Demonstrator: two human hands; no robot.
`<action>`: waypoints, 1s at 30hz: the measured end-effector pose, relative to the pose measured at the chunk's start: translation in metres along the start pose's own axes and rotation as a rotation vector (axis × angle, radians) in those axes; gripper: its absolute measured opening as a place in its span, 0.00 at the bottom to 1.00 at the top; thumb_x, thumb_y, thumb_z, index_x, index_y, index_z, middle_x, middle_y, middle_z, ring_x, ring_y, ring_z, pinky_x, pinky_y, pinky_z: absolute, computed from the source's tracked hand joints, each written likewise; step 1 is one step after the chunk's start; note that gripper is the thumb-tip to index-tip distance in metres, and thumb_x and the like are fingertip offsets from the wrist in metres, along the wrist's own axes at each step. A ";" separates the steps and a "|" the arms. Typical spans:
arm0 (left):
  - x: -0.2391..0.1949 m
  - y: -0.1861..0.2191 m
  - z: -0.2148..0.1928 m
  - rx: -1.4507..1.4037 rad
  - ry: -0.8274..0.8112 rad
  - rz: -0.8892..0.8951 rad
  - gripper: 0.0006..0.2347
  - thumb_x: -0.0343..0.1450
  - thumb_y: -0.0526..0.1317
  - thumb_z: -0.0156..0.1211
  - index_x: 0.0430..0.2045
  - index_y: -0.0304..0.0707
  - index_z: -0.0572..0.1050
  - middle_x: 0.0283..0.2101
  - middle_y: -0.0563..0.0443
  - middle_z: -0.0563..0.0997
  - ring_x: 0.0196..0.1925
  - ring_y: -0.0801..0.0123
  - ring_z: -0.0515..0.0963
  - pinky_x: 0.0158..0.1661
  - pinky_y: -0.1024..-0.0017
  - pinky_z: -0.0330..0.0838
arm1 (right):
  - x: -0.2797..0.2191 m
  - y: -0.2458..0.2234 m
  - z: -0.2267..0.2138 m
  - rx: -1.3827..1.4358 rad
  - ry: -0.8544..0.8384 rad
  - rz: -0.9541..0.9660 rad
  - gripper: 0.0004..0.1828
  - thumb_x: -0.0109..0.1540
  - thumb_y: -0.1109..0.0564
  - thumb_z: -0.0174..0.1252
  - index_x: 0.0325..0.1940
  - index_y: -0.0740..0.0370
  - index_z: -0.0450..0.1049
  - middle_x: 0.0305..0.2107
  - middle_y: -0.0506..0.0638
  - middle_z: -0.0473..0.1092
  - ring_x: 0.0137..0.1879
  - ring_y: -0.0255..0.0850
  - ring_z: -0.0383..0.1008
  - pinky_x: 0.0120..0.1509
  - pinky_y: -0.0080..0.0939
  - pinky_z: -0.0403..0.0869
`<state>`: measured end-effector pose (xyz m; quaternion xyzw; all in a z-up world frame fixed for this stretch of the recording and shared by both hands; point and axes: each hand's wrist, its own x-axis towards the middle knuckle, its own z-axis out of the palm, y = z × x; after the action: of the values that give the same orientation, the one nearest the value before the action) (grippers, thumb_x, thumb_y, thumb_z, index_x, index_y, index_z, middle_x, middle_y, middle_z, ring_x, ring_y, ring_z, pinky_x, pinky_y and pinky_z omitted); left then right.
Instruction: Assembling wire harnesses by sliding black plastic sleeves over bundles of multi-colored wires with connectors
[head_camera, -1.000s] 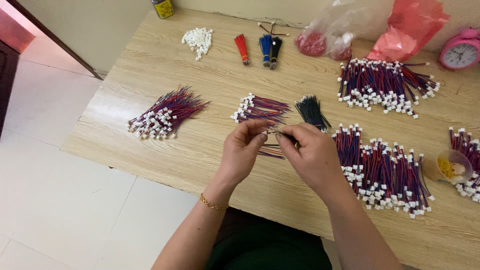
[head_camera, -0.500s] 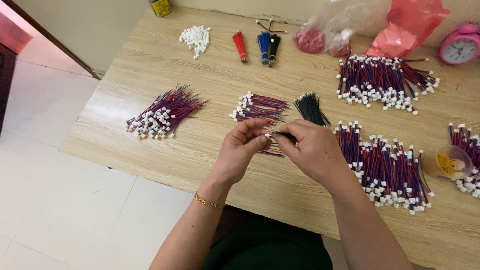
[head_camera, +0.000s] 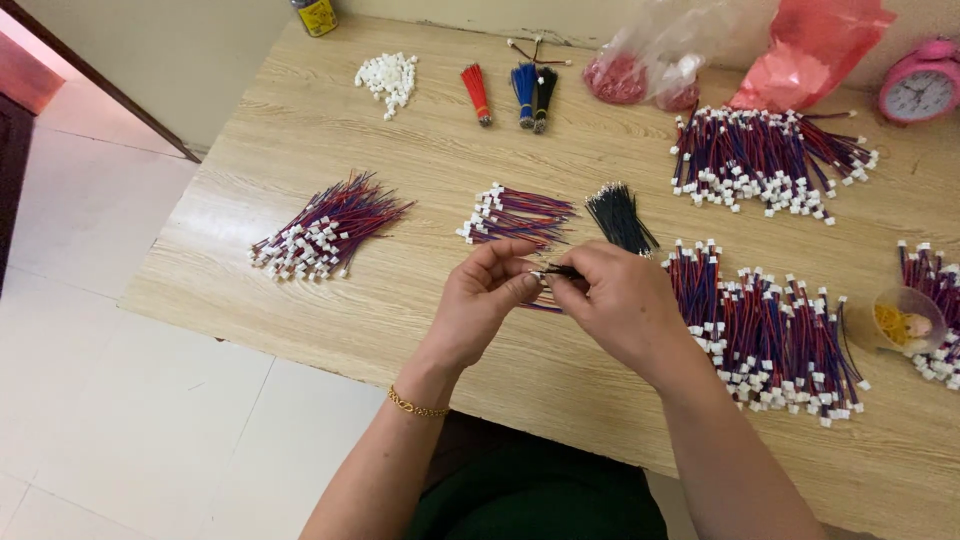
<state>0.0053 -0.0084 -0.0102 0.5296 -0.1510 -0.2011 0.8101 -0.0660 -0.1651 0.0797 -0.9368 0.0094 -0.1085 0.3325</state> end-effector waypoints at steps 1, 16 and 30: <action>0.000 -0.001 0.000 0.000 0.000 -0.001 0.16 0.66 0.26 0.61 0.48 0.31 0.72 0.34 0.48 0.79 0.35 0.74 0.80 0.39 0.77 0.79 | 0.000 0.000 0.001 0.000 0.000 0.001 0.07 0.58 0.48 0.59 0.33 0.51 0.77 0.25 0.49 0.73 0.37 0.45 0.77 0.40 0.40 0.73; 0.000 -0.001 -0.005 0.003 0.002 -0.027 0.16 0.66 0.27 0.63 0.48 0.33 0.72 0.34 0.46 0.81 0.34 0.73 0.81 0.38 0.76 0.80 | -0.004 0.026 0.021 0.348 -0.021 0.100 0.07 0.59 0.55 0.59 0.35 0.60 0.77 0.24 0.55 0.73 0.36 0.40 0.74 0.43 0.42 0.71; 0.009 -0.038 -0.051 0.358 0.103 -0.076 0.16 0.64 0.27 0.65 0.46 0.34 0.74 0.34 0.45 0.81 0.36 0.68 0.81 0.40 0.72 0.78 | 0.007 0.029 0.047 0.307 -0.115 0.170 0.12 0.64 0.52 0.51 0.33 0.62 0.74 0.22 0.59 0.73 0.33 0.52 0.74 0.44 0.51 0.70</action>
<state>0.0300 0.0138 -0.0651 0.6801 -0.1226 -0.1741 0.7015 -0.0480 -0.1593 0.0270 -0.8755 0.0530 -0.0266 0.4796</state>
